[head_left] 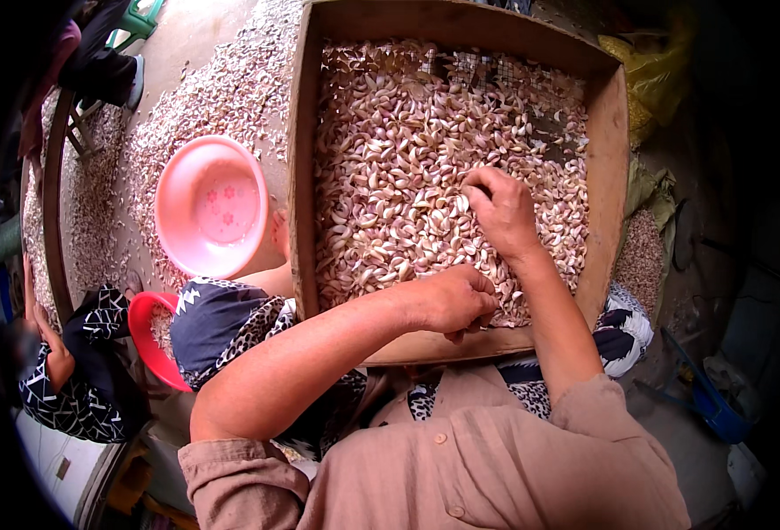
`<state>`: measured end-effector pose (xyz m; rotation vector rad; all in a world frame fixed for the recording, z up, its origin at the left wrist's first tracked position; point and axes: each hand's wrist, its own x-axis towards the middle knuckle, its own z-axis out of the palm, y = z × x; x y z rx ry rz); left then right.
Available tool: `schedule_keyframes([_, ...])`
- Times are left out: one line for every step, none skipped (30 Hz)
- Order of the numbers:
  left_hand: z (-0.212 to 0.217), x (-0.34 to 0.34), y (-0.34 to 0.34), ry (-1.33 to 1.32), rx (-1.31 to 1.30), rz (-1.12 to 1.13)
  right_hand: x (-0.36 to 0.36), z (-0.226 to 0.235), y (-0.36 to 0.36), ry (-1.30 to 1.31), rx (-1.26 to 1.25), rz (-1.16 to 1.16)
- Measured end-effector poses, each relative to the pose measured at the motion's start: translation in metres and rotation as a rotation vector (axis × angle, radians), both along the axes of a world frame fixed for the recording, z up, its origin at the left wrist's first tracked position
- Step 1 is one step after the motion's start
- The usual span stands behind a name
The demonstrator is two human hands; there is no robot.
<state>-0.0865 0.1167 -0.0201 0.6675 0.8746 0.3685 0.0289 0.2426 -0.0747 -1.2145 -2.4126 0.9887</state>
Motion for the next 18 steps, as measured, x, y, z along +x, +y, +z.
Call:
schedule_keyframes([0.000, 0.001, -0.001, 0.000, 0.001, -0.017, 0.004, 0.002, 0.000, 0.055, -0.118, -0.052])
schedule_keyframes([0.000, 0.001, -0.002, -0.001, 0.003, -0.034, 0.009, 0.003, 0.000, 0.110, -0.237, -0.106])
schedule_keyframes([0.000, 0.002, -0.003, 0.001, -0.011, -0.025, 0.015, -0.003, 0.001, 0.194, -0.390, -0.139])
schedule_keyframes([0.003, 0.003, -0.003, 0.002, -0.027, -0.019, 0.020, -0.004, 0.002, 0.255, -0.465, -0.152])
schedule_keyframes([0.004, 0.004, -0.003, 0.002, -0.042, -0.014, 0.025, -0.004, 0.002, 0.317, -0.539, -0.165])
schedule_keyframes([0.003, 0.006, -0.003, 0.003, -0.048, 0.003, 0.030, -0.005, 0.002, 0.380, -0.612, -0.181])
schedule_keyframes([0.002, 0.005, -0.003, 0.008, -0.050, 0.024, 0.025, 0.012, -0.001, 0.377, -0.760, -0.267])
schedule_keyframes([0.000, 0.004, -0.003, 0.013, -0.052, 0.045, 0.026, 0.013, -0.003, 0.400, -0.814, -0.276])
schedule_keyframes([-0.002, 0.004, -0.004, 0.015, -0.052, 0.072, 0.028, 0.013, -0.004, 0.422, -0.868, -0.285])
schedule_keyframes([-0.003, 0.003, -0.003, 0.005, -0.075, 0.109, 0.031, 0.015, -0.003, 0.445, -0.916, -0.298])
schedule_keyframes([-0.003, 0.002, -0.001, -0.005, -0.098, 0.146, 0.035, 0.019, -0.003, 0.457, -0.934, -0.298])
schedule_keyframes([-0.003, 0.002, 0.001, -0.015, -0.121, 0.182, 0.039, 0.024, -0.003, 0.444, -0.922, -0.303])
schedule_keyframes([-0.007, 0.003, 0.000, 0.006, -0.098, 0.235, 0.041, 0.029, -0.005, 0.432, -0.919, -0.304])
schedule_keyframes([-0.011, 0.002, -0.001, -0.013, -0.158, 0.315, 0.043, 0.034, -0.007, 0.420, -0.916, -0.305])
schedule_keyframes([-0.015, 0.002, -0.001, -0.032, -0.218, 0.396, 0.046, 0.043, -0.010, 0.427, -0.888, -0.268])
schedule_keyframes([-0.016, 0.001, 0.000, -0.051, -0.277, 0.477, 0.051, 0.053, -0.014, 0.407, -0.857, -0.197])
schedule_keyframes([-0.016, 0.000, 0.000, -0.004, -0.278, 0.505, 0.057, 0.060, -0.018, 0.387, -0.828, -0.125])
schedule_keyframes([-0.016, -0.001, -0.001, -0.024, -0.309, 0.544, 0.059, 0.069, -0.022, 0.367, -0.799, -0.052])
